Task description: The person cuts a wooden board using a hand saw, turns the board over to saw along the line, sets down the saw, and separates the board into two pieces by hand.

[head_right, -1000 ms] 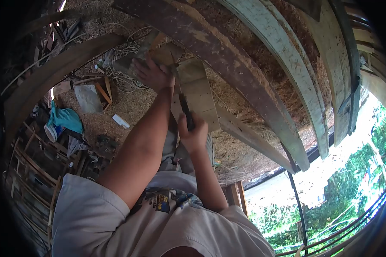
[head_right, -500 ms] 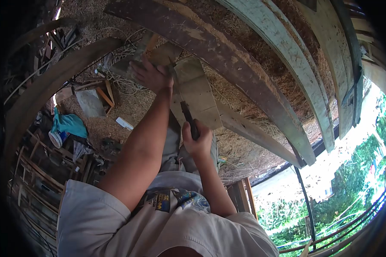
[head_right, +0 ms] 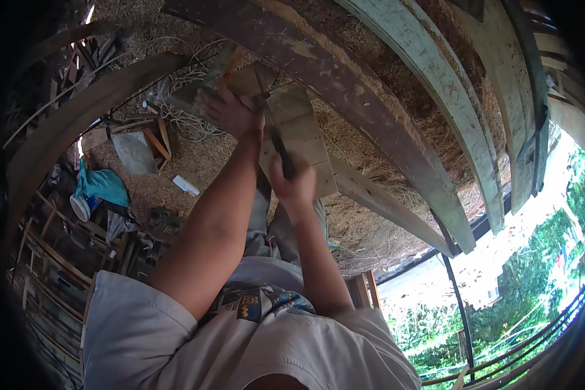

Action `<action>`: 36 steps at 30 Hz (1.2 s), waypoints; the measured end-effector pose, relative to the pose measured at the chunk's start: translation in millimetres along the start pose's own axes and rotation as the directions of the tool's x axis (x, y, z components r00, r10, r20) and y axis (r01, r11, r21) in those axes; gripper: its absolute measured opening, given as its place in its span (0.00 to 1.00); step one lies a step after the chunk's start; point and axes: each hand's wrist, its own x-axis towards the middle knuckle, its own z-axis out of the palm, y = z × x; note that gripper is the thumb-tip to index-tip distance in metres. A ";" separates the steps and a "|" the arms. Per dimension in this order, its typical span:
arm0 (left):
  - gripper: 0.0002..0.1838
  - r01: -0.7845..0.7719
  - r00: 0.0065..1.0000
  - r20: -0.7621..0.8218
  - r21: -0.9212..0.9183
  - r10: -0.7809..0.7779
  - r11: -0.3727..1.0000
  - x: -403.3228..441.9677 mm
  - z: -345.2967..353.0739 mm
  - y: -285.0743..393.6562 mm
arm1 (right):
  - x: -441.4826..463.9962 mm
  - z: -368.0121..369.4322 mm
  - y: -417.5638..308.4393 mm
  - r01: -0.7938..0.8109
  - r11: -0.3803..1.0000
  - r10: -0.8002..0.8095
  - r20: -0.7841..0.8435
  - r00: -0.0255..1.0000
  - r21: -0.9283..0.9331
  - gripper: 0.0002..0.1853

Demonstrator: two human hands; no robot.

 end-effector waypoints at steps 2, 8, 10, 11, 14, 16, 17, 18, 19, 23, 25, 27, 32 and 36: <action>0.42 0.007 1.000 0.002 -0.047 -0.007 0.999 1.3 2.9 -1.1 | 22.9 15.2 -1.7 0.007 1.000 -0.007 0.007 1.000 -0.001 0.17; 0.40 0.001 1.000 0.025 -0.014 -0.001 1.000 -0.3 2.8 -1.6 | -50.0 -30.6 -1.7 -0.066 0.998 0.066 0.012 0.998 0.004 0.18; 0.40 0.008 1.000 0.014 -0.032 -0.007 0.999 -2.4 4.2 -1.2 | -38.0 -27.3 -5.6 -0.044 0.999 0.044 0.010 0.999 0.025 0.18; 0.40 -0.001 1.000 0.000 -0.048 0.001 0.999 -1.3 5.3 -1.2 | -15.3 -10.2 -5.0 -0.060 0.998 0.060 0.018 0.998 0.007 0.18; 0.40 -0.007 1.000 -0.019 -0.080 0.005 0.997 0.6 9.7 -4.8 | 17.2 11.9 -0.2 -0.078 0.996 0.077 0.031 0.997 0.040 0.18; 0.40 -0.011 1.000 -0.010 -0.058 0.010 0.998 3.4 9.5 -2.2 | 6.1 8.6 2.6 -0.091 0.992 0.090 0.016 0.996 0.092 0.17; 0.40 0.008 1.000 0.004 -0.040 -0.008 0.999 -0.5 7.9 -3.0 | -20.1 -9.3 4.4 -0.060 0.998 0.060 0.014 0.998 0.002 0.18; 0.40 0.000 1.000 0.017 -0.040 0.001 0.999 -1.9 6.2 -2.2 | -38.4 -22.9 5.6 -0.024 0.995 0.025 0.013 1.000 -0.093 0.18; 0.39 0.004 1.000 0.023 -0.042 -0.003 0.999 -2.1 4.7 -1.7 | -47.5 -29.0 7.0 -0.035 0.995 0.036 0.005 0.999 -0.096 0.18; 0.38 0.006 1.000 0.020 -0.022 -0.005 1.000 -0.7 3.5 -0.5 | -9.6 -6.7 4.7 -0.090 0.996 0.090 0.049 0.995 -0.006 0.19; 0.37 -0.007 1.000 -0.009 -0.022 0.006 1.000 -0.5 14.8 -8.6 | 14.8 9.1 -0.9 -0.137 0.990 0.138 0.069 0.988 -0.021 0.19; 0.37 -0.042 0.999 -0.030 -0.026 0.041 0.999 4.0 16.9 -8.4 | 21.4 14.6 -7.9 -0.061 0.996 0.062 -0.014 0.998 0.059 0.18; 0.37 -0.011 1.000 0.000 -0.010 0.011 1.000 -0.4 8.4 -3.2 | -46.5 -27.0 8.0 -0.087 0.996 0.088 0.029 0.996 -0.024 0.18; 0.36 -0.003 1.000 -0.003 -0.014 0.003 1.000 -1.9 10.3 -6.7 | 7.4 10.1 7.1 -0.081 0.996 0.081 0.027 0.996 0.022 0.18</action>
